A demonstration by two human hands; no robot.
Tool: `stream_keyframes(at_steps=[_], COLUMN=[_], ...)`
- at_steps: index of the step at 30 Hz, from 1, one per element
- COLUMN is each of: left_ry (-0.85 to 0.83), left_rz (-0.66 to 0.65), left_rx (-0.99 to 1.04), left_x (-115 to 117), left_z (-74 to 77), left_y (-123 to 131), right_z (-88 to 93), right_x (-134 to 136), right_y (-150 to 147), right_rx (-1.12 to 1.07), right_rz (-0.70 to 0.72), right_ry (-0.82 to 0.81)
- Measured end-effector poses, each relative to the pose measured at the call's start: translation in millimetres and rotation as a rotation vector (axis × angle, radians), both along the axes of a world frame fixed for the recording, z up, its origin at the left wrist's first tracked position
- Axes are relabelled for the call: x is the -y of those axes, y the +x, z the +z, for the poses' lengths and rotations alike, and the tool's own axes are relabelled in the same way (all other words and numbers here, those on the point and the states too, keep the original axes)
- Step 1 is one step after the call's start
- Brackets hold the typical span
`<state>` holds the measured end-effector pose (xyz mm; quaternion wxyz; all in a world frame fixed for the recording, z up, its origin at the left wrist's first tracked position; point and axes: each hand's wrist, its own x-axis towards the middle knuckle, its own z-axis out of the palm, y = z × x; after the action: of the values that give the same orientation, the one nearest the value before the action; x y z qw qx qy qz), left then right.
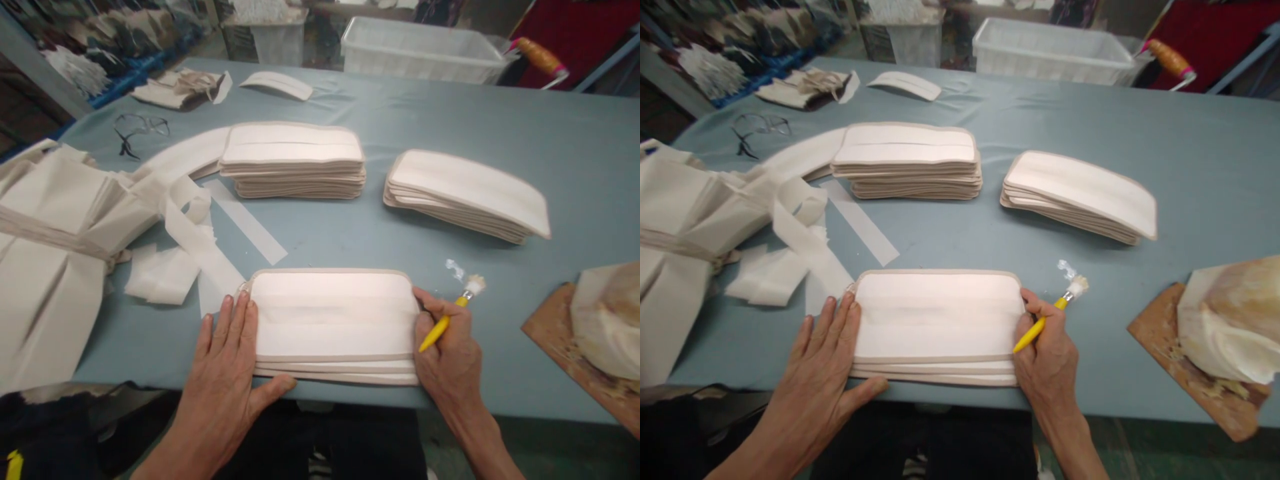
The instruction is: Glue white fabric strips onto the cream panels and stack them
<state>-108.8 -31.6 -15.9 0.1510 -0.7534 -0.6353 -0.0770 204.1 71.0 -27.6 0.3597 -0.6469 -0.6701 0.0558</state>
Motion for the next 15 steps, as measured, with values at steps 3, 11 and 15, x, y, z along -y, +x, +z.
stream_keyframes(at_steps=[3, 11, 15], left_ry=[-0.019, -0.04, -0.048], left_rz=[-0.012, -0.142, -0.214], left_rx=[-0.042, -0.105, -0.11], left_x=[-2, -11, -18], left_z=[6.8, 14.7, 14.9], left_y=[1, 9, 16], right_z=[-0.7, -0.4, -0.1], right_x=[0, -1, -1], right_y=[1, 2, 2], right_rx=[-0.004, -0.029, -0.035], right_rz=[0.007, 0.034, 0.049], right_ry=[-0.007, -0.012, -0.013])
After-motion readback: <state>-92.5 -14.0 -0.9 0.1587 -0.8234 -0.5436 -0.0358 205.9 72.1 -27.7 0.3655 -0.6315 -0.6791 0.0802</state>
